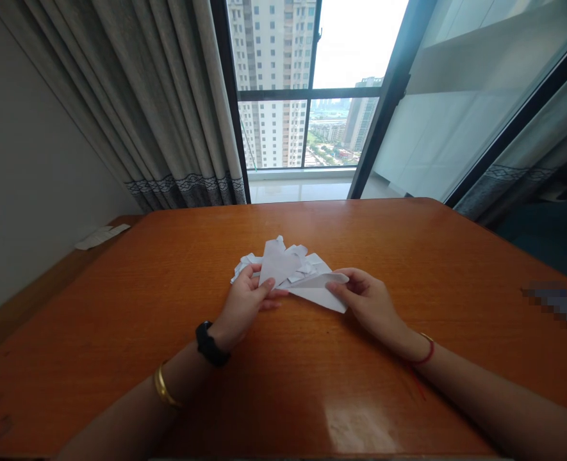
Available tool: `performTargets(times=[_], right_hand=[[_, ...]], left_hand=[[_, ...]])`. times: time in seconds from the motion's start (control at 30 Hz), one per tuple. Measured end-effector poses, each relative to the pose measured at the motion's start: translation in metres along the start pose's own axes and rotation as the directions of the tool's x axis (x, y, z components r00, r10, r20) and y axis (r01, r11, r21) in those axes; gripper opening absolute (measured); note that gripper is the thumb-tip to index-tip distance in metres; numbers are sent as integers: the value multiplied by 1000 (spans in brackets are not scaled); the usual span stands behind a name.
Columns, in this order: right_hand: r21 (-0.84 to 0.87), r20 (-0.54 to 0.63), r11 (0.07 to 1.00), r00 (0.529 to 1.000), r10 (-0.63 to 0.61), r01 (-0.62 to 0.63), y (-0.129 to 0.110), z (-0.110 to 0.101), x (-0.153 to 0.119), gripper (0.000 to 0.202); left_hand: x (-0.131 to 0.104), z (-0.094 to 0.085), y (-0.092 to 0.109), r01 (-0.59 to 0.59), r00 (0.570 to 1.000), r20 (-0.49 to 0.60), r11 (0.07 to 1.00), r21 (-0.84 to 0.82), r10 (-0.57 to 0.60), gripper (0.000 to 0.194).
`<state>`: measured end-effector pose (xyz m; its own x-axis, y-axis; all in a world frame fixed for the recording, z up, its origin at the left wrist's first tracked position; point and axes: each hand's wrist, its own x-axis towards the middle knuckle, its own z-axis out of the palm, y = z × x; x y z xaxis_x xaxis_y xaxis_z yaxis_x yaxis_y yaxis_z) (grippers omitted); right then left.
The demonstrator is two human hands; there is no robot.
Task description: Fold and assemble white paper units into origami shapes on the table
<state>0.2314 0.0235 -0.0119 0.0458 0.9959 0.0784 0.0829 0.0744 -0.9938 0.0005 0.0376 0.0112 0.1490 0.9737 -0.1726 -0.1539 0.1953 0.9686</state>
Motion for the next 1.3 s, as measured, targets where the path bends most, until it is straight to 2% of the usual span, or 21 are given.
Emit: performTargets(times=[0.2,0.33,0.5,0.67,0.73,0.83,0.87,0.93,1.0,1.07,1.13,1.2,1.23,1.3], right_hand=[[23,97,1000,995,-5,3,-3,1,-6,34],[52,120,999,993,3,-9,-5,2,-10,39],[14,65,1000,998,3,-4,-3,3,-9,44],[-82,22,995,998,-60,62,1,2,-6,39],[-108,10,990,996,-89,90,0,4,-11,36],[-160,77,972,984,-163,174,-3,9,-22,27],[-180,107,962,976,-190,207,-5,9,-25,25],[-201,103,948,968,-231,247,-8,9,-26,25],[-206,15,952,973,-230,228,-10,4,-15,29],[-243,-39,955,982,-183,168,-10,-1,8,31],[-383,24,915,991,-130,129,-9,-4,38,30],[-548,71,821,986,-148,163,-6,0,68,31],[-601,65,781,984,-163,169,-4,4,82,34],[-628,37,764,986,-163,150,2,15,104,39]], left_hand=[[0,-3,-1,-8,1000,4,1000,29,8,29],[-2,-3,-3,24,994,102,996,86,-33,33],[-6,3,-10,68,963,249,984,162,-108,41],[-12,8,-10,46,957,278,988,147,-86,42],[-19,11,-7,43,933,348,989,142,-91,44],[-33,19,-10,61,855,496,980,189,-149,44],[-36,22,-13,73,842,510,973,217,-177,42],[-40,25,-20,82,844,496,964,253,-203,36],[-40,26,-26,85,859,470,961,265,-206,33],[-38,24,-27,50,874,452,957,285,-180,32],[-37,22,-22,-78,898,432,936,344,-84,30],[-39,20,-15,-225,913,405,886,406,47,32],[-39,20,-12,-270,916,390,867,419,97,32],[-39,19,-9,-285,922,360,874,393,138,28]])
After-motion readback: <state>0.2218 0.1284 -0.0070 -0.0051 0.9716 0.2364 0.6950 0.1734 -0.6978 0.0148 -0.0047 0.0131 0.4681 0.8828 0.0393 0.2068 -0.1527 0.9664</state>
